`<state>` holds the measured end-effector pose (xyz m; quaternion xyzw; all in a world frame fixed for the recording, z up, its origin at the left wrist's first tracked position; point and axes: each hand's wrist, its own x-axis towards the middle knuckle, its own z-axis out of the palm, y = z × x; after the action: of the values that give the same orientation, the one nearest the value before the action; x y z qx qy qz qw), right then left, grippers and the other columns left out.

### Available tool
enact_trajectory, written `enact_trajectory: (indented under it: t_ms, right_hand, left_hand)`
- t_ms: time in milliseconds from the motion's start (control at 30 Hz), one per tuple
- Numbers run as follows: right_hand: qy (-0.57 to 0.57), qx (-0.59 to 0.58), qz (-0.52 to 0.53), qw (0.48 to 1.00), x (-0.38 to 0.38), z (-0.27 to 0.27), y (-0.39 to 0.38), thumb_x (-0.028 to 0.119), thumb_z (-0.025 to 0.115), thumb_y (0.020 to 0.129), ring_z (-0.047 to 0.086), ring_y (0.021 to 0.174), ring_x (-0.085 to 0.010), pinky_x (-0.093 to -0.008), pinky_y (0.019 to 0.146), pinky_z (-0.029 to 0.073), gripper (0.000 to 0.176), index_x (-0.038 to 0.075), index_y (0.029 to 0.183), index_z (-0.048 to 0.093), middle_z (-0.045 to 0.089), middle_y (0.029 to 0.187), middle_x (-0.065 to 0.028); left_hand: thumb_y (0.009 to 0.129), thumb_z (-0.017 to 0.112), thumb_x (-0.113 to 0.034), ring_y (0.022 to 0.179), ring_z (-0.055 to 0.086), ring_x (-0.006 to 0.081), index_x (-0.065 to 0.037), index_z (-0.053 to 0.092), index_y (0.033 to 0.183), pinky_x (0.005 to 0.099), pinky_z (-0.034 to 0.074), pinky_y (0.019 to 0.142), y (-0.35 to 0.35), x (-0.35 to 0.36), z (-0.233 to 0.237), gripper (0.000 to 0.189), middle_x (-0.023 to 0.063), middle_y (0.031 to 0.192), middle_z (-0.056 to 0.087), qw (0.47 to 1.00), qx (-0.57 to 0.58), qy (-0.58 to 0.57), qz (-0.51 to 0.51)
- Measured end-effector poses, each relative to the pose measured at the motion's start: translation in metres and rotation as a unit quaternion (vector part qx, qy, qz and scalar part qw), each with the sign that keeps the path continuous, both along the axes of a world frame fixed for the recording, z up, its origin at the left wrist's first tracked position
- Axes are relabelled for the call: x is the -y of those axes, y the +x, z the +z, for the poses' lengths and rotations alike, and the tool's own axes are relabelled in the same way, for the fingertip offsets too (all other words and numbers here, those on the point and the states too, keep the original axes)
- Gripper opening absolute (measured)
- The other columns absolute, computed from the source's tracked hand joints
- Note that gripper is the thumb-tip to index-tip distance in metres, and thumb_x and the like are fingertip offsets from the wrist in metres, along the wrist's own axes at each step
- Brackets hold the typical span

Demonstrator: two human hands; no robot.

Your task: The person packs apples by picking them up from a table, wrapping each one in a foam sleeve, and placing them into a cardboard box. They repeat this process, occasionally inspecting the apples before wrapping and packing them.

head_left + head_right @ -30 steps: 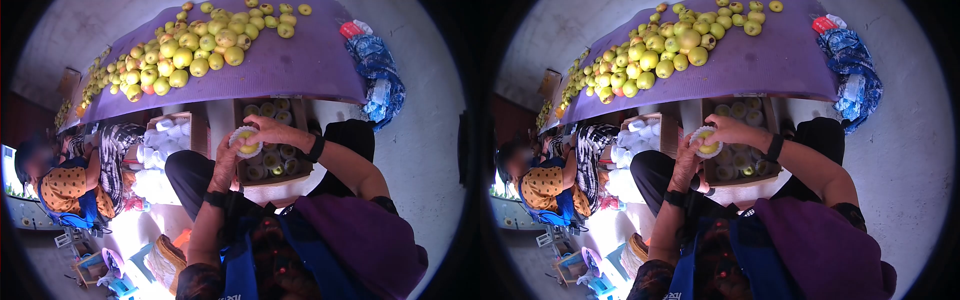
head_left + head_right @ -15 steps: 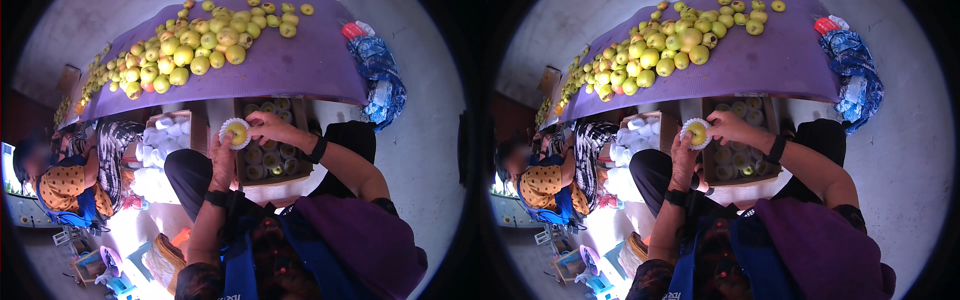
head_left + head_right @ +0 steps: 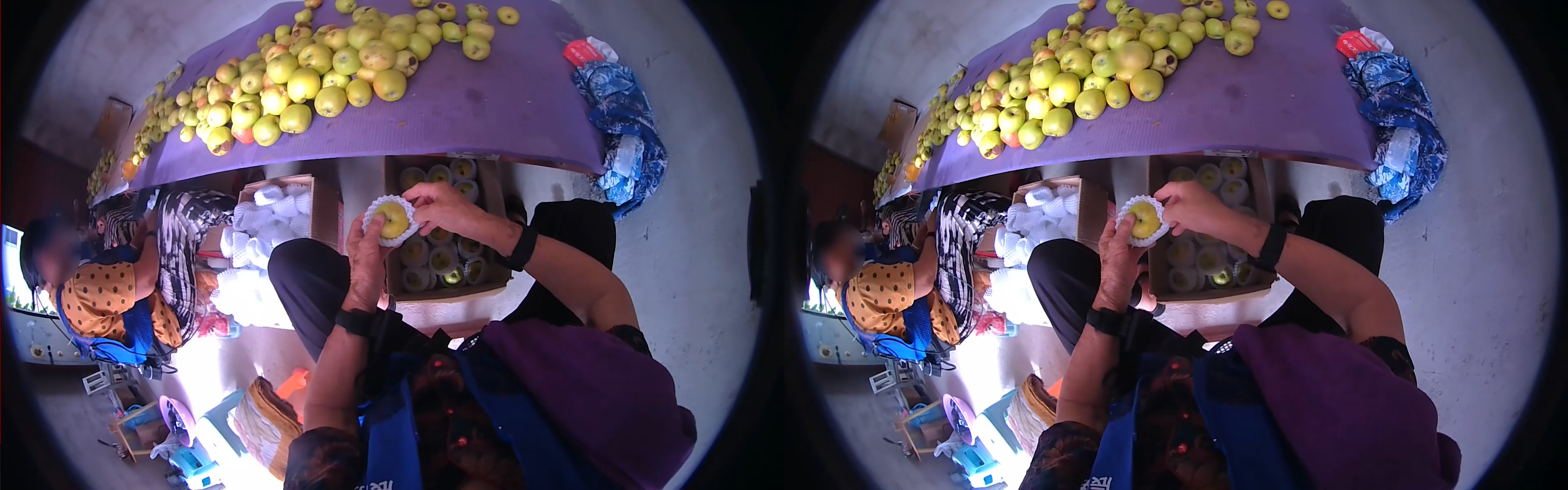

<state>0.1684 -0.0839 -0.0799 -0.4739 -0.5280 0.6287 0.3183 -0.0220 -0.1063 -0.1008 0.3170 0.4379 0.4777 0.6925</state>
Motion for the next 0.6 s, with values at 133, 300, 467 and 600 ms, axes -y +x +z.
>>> enact_trajectory:
  t_ms: [133, 300, 467, 600]
  right_hand:
    - [0.012, 0.064, -0.005, 0.998, 0.003, -0.002, -0.006, 0.013, 0.065, 0.081, 0.063, 0.087, -0.0170, -0.0278, 0.067, 0.056, 0.046, -0.001, 0.124, 0.052, 0.062, 0.100, -0.0118]
    - [0.008, 0.076, -0.006, 0.997, 0.011, 0.002, -0.010, 0.019, 0.069, 0.081, 0.061, 0.095, -0.0189, -0.0306, 0.067, 0.057, 0.058, 0.003, 0.129, 0.042, 0.059, 0.108, -0.0139]
    - [-0.032, -0.043, -0.074, 0.996, 0.009, -0.011, -0.011, 0.021, 0.076, 0.071, 0.062, 0.095, -0.0231, -0.0327, 0.061, 0.057, 0.070, 0.004, 0.129, 0.040, 0.057, 0.112, -0.0148]
    - [-0.071, -0.060, -0.092, 0.991, 0.009, -0.008, -0.010, 0.017, 0.075, 0.070, 0.062, 0.096, -0.0251, -0.0352, 0.064, 0.057, 0.069, 0.003, 0.128, 0.041, 0.056, 0.114, -0.0147]
  left_hand:
    - [0.091, 0.062, -0.026, 0.099, 0.062, 0.0187, -0.002, 0.047, 0.123, 0.0313, 0.053, 0.085, 0.004, -0.002, -0.003, 0.042, 0.0105, 0.112, 0.059, 1.000, 0.019, 0.010, 0.011]
    - [0.091, 0.062, -0.025, 0.100, 0.062, 0.0190, -0.002, 0.047, 0.124, 0.0312, 0.052, 0.085, 0.008, -0.003, -0.009, 0.042, 0.0100, 0.112, 0.059, 1.000, 0.015, 0.025, 0.002]
    - [0.094, 0.056, -0.029, 0.097, 0.064, 0.0247, -0.005, 0.049, 0.126, 0.0361, 0.054, 0.085, 0.004, -0.004, 0.000, 0.040, 0.0115, 0.114, 0.060, 0.999, -0.015, -0.006, -0.031]
    - [0.095, 0.056, -0.030, 0.087, 0.065, 0.0187, -0.004, 0.057, 0.120, 0.0307, 0.053, 0.076, 0.007, 0.000, 0.002, 0.036, 0.0086, 0.103, 0.065, 0.998, -0.059, -0.003, 0.000]
